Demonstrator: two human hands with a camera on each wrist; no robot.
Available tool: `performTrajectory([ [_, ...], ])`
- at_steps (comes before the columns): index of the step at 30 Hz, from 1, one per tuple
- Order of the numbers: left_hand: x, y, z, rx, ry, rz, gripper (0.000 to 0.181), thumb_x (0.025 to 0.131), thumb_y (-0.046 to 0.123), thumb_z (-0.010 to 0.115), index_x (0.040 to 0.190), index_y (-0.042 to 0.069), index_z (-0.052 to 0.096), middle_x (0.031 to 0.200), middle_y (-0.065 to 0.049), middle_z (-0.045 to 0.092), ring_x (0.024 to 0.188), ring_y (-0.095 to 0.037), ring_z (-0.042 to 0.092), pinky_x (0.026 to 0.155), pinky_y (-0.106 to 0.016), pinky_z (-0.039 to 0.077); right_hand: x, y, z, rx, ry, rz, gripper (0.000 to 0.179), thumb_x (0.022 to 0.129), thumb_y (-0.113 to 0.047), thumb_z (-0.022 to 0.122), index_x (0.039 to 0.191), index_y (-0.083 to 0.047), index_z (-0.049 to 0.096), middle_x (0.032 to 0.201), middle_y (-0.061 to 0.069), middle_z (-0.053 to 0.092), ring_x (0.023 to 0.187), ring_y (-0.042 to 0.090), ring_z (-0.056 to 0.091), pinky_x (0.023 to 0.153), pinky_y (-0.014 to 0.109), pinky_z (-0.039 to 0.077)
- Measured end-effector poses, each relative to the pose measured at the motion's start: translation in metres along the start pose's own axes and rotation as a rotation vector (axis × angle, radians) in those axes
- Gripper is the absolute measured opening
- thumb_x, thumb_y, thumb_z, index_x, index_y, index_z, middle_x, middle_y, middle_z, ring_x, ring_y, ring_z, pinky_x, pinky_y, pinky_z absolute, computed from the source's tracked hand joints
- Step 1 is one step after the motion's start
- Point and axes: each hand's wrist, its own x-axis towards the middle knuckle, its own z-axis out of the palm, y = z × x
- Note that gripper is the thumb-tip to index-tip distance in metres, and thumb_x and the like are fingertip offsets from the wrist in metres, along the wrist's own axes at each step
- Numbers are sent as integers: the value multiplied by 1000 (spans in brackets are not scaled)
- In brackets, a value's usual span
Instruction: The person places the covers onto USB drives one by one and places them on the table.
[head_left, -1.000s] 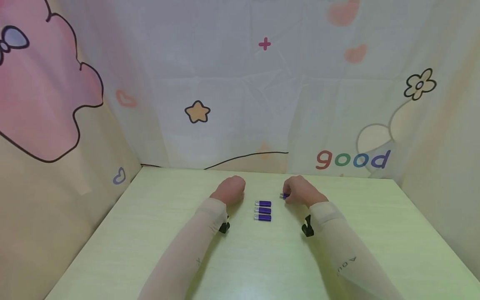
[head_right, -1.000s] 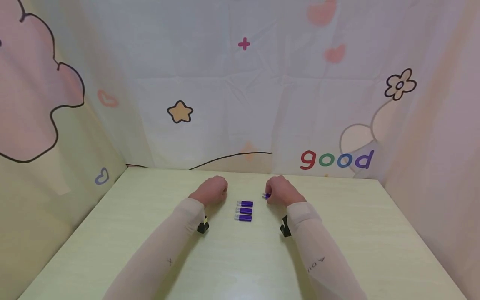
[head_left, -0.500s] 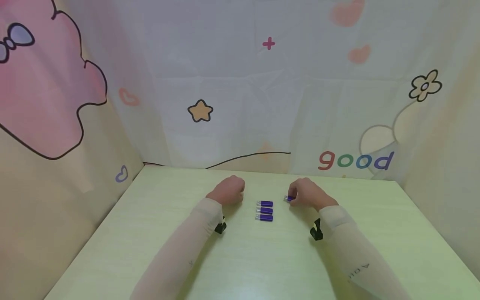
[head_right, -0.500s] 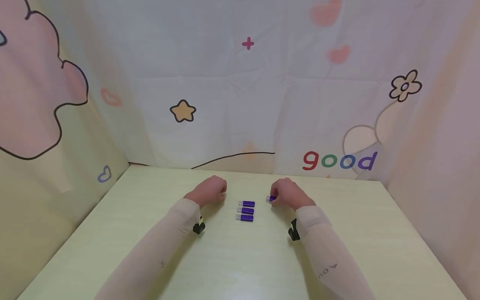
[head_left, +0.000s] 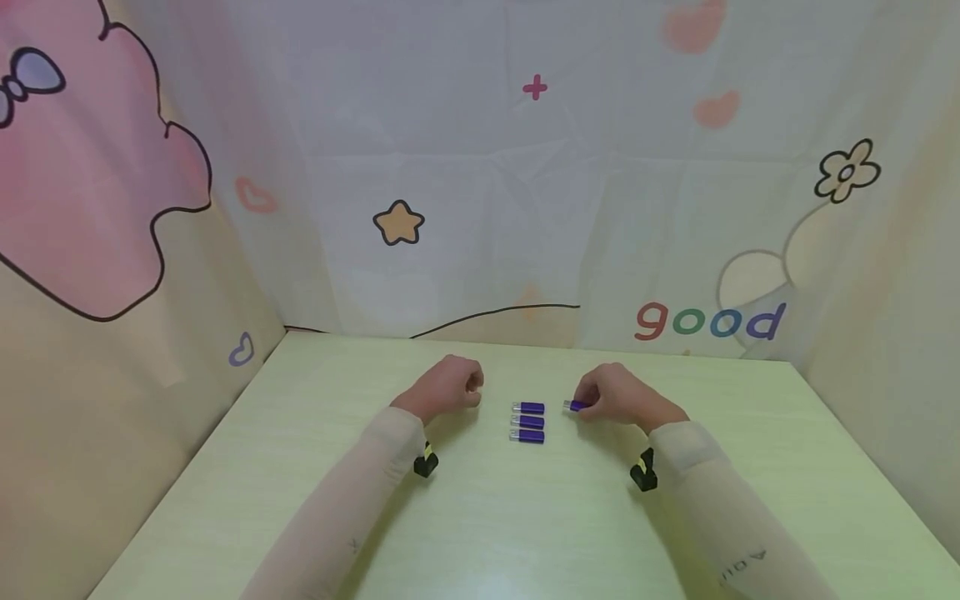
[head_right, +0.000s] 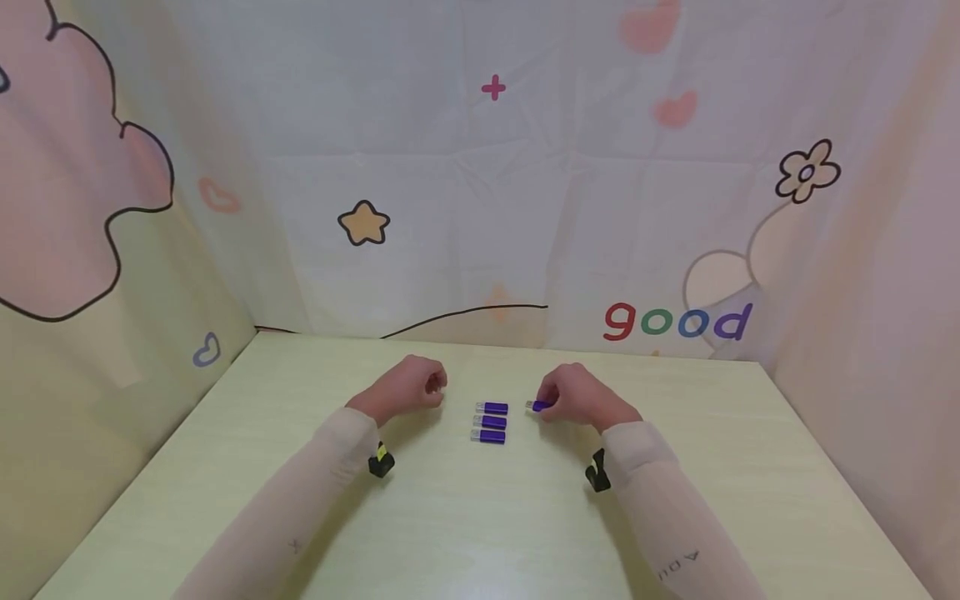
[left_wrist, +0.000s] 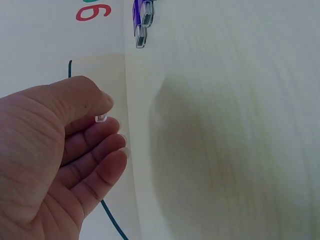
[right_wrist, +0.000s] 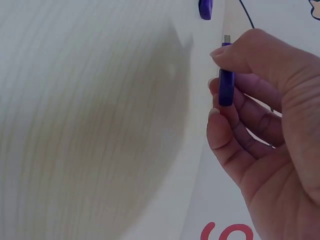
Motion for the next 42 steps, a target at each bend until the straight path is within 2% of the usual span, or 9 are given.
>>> performTrajectory([
  [6,-6,1,3,-142,7,10,11,90,12,74,101,10,74,91,1,69,85,-13,60,83,-28,55,-7,-12,-1,46,8,-74,10,84,-14,83,93,-16,80,86,-4,74,79,14,63,83,33,58],
  [11,-11,7,4,-252,24,46,12,89,11,76,101,7,75,90,1,72,82,-12,63,80,-26,57,-12,-20,1,116,-3,-97,11,84,-12,84,93,-18,81,86,-5,75,78,14,65,82,33,59],
  [15,-15,13,4,-318,26,71,13,89,12,77,100,7,75,89,1,72,80,-10,62,77,-23,56,-15,-21,5,162,-2,-123,11,84,-12,84,93,-19,81,88,-5,76,79,14,66,81,31,59],
  [19,-19,19,3,-378,19,70,12,89,13,79,99,8,76,89,2,72,80,-10,63,76,-22,56,-18,-23,7,185,-1,-168,12,85,-13,83,95,-19,82,90,-5,76,79,14,67,79,28,59],
  [24,-24,25,4,-457,0,71,15,89,13,79,102,5,78,90,2,74,81,-12,65,75,-24,57,-22,-28,8,206,6,-225,12,84,-15,84,96,-16,82,90,-4,76,78,14,67,75,26,59],
  [29,-28,29,6,-501,-3,84,18,88,14,80,103,3,78,89,2,74,80,-12,66,75,-24,57,-26,-34,9,257,-5,-244,12,84,-15,84,96,-17,82,91,-3,76,77,15,66,73,26,59],
  [42,-36,40,3,-576,-4,114,19,89,15,80,103,3,78,91,0,76,79,-12,67,74,-25,58,-31,-41,12,320,33,-310,12,84,-15,83,96,-18,82,91,-3,76,76,17,66,72,27,58],
])
